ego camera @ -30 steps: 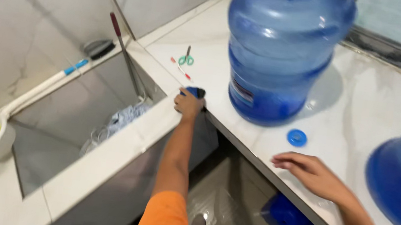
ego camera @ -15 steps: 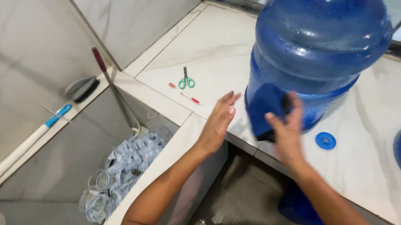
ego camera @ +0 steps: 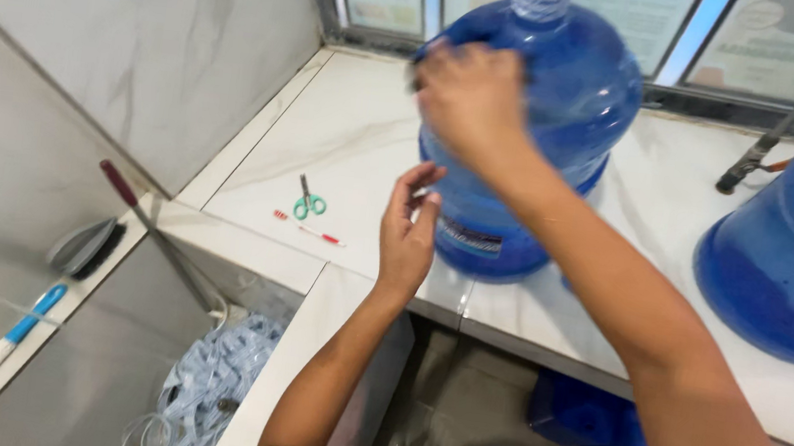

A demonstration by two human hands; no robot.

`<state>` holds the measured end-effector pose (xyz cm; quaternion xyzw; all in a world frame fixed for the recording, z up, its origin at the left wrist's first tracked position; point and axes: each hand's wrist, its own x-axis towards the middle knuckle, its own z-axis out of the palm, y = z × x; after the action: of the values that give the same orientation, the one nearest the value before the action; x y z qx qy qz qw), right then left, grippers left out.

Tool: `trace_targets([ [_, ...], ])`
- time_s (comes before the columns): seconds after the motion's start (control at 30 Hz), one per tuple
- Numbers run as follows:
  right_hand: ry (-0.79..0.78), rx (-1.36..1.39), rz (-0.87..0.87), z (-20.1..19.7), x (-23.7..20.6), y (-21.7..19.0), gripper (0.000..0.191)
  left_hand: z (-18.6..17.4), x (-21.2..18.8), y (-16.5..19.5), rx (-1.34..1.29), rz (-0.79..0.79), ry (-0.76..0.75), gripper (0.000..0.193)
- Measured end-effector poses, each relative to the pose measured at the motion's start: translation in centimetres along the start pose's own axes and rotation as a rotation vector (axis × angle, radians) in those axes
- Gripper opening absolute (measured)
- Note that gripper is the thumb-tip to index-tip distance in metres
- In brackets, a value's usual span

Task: The person uses a heat gun to shrink plastic seals around the necks of large blue water jugs. They wipe the jugs with a cloth, apply the seals, and heat them to conform. The person then gathers used seals from a sink and carries them away.

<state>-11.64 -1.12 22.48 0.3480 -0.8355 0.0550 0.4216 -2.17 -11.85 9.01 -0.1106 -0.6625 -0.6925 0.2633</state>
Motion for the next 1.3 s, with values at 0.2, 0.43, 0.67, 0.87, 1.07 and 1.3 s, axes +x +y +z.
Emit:
trace_targets([
  [0.2,0.152,0.036,-0.048,-1.2,-7.1,2.5,0.027,1.2,3.2,0.0,0.274,0.258,0.182,0.039],
  [0.43,-0.102,0.737,0.403,3.9,-3.2,22.4,0.038,6.7,4.7,-2.3,0.819,0.511,0.062,0.052],
  [0.67,0.052,1.831,0.990,13.2,-9.8,23.5,0.056,7.8,5.9,-4.9,0.750,0.639,0.236,0.054],
  [0.87,0.258,0.802,0.724,10.4,-23.7,11.6,0.064,7.9,5.1,-3.7,0.671,0.564,0.176,0.062],
  [1.07,0.292,0.096,0.120,9.6,-22.7,-2.1,0.025,4.1,3.2,0.9,0.477,0.414,-0.072,0.065],
  [1.3,-0.605,-0.341,-0.040,13.4,-6.0,-9.1,0.050,-1.9,2.2,3.3,0.438,0.474,-0.124,0.057],
])
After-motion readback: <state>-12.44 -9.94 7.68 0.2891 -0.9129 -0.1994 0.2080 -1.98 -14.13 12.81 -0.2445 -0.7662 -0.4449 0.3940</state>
